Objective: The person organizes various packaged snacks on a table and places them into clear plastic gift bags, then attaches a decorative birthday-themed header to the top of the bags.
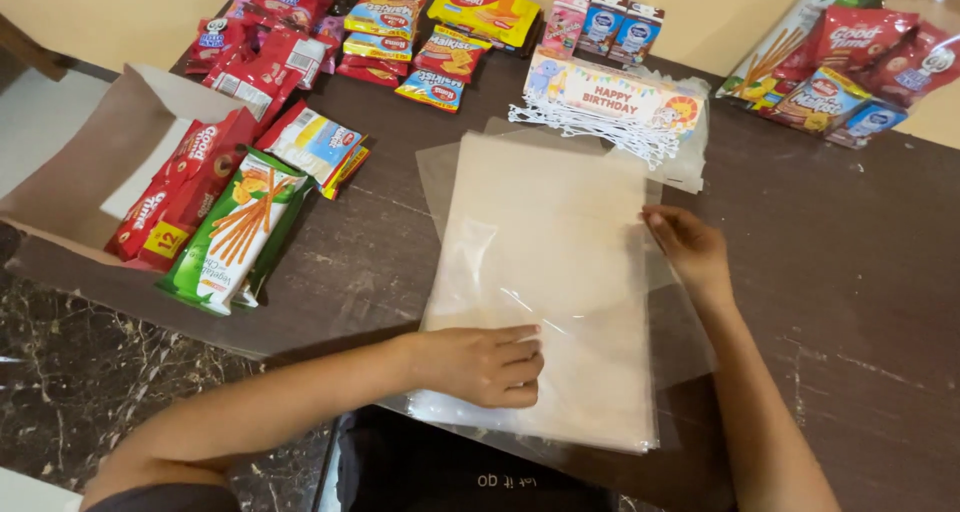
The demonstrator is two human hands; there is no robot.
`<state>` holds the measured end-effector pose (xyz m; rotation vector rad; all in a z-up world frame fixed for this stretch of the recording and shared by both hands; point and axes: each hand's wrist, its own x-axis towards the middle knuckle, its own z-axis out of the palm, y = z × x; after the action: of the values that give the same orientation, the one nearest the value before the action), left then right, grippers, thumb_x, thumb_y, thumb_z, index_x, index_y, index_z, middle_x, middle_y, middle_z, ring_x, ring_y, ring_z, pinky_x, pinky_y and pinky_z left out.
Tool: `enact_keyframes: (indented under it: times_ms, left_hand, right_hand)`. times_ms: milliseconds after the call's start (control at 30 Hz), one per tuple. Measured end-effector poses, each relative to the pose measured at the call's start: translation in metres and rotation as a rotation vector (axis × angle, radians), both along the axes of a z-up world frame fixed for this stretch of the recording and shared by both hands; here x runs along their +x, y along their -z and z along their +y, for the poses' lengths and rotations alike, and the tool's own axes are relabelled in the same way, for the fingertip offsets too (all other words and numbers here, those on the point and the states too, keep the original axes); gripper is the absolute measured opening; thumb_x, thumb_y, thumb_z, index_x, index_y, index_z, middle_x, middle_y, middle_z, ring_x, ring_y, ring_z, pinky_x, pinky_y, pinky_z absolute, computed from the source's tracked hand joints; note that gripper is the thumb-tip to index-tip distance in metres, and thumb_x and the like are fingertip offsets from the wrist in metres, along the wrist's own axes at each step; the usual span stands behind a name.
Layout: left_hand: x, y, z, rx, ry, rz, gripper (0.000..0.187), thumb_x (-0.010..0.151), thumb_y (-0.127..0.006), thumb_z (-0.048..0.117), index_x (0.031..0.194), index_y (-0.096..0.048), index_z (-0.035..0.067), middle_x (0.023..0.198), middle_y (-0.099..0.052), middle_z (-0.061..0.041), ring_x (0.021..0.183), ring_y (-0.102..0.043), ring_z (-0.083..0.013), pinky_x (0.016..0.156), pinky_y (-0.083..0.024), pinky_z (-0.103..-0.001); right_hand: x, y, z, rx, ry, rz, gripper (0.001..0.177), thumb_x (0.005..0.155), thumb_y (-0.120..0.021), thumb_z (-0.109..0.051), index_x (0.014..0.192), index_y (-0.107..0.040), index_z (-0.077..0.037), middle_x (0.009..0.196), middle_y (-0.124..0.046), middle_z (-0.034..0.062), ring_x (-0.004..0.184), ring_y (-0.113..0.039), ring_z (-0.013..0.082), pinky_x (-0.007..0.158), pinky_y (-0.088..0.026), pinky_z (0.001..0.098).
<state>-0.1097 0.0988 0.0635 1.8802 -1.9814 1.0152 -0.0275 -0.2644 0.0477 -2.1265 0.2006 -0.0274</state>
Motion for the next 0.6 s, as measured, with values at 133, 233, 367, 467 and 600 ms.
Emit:
enact_keyframes:
  times_ms: [133,233,367,467,600]
  left_hand:
    - [-0.006,-0.010,0.005,-0.078,0.107,-0.079,0.019,0.114,-0.059,0.013,0.095,-0.056,0.017,0.103,-0.071,-0.007,0.094,-0.072,-0.0202,0.120,-0.058,-0.041]
    - [-0.007,-0.007,0.006,-0.120,0.187,-0.077,0.017,0.113,-0.063,0.015,0.097,-0.057,0.016,0.105,-0.074,-0.010,0.095,-0.074,-0.0212,0.119,-0.059,-0.044]
    - [-0.006,-0.004,0.008,-0.169,0.270,-0.049,0.013,0.111,-0.067,0.018,0.101,-0.060,0.017,0.105,-0.074,-0.010,0.095,-0.074,-0.0222,0.120,-0.059,-0.046]
    - [-0.002,-0.004,0.007,-0.178,0.266,-0.078,0.009,0.110,-0.067,0.019,0.109,-0.058,0.017,0.100,-0.070,-0.008,0.090,-0.070,-0.0184,0.120,-0.058,-0.046]
    - [0.005,-0.003,0.006,-0.181,0.256,-0.107,0.011,0.109,-0.067,0.016,0.116,-0.058,0.016,0.100,-0.069,-0.006,0.088,-0.068,-0.0156,0.121,-0.057,-0.044]
  right_hand:
    - [-0.004,-0.002,0.009,-0.299,-0.024,-0.151,0.029,0.106,-0.070,-0.022,0.132,-0.079,-0.014,0.138,-0.070,0.0053,0.103,-0.054,0.0257,0.090,-0.052,0.0418]
    - [0.003,0.017,-0.004,-0.401,-0.075,-0.131,0.043,0.103,-0.071,-0.026,0.144,-0.073,-0.014,0.160,-0.060,0.0086,0.149,-0.044,0.0362,0.117,-0.047,0.0531]
    - [0.007,0.019,-0.005,-0.389,-0.132,-0.152,0.045,0.099,-0.069,-0.014,0.144,-0.074,-0.013,0.162,-0.061,0.0113,0.156,-0.044,0.0312,0.119,-0.046,0.0517]
    - [0.010,0.026,-0.009,-0.404,-0.161,-0.186,0.045,0.100,-0.071,-0.013,0.144,-0.074,-0.012,0.160,-0.062,0.0110,0.156,-0.041,0.0328,0.121,-0.045,0.0555]
    - [0.012,0.028,-0.009,-0.437,-0.159,-0.195,0.043,0.103,-0.071,-0.024,0.146,-0.074,-0.017,0.160,-0.063,0.0063,0.148,-0.045,0.0346,0.118,-0.045,0.0540]
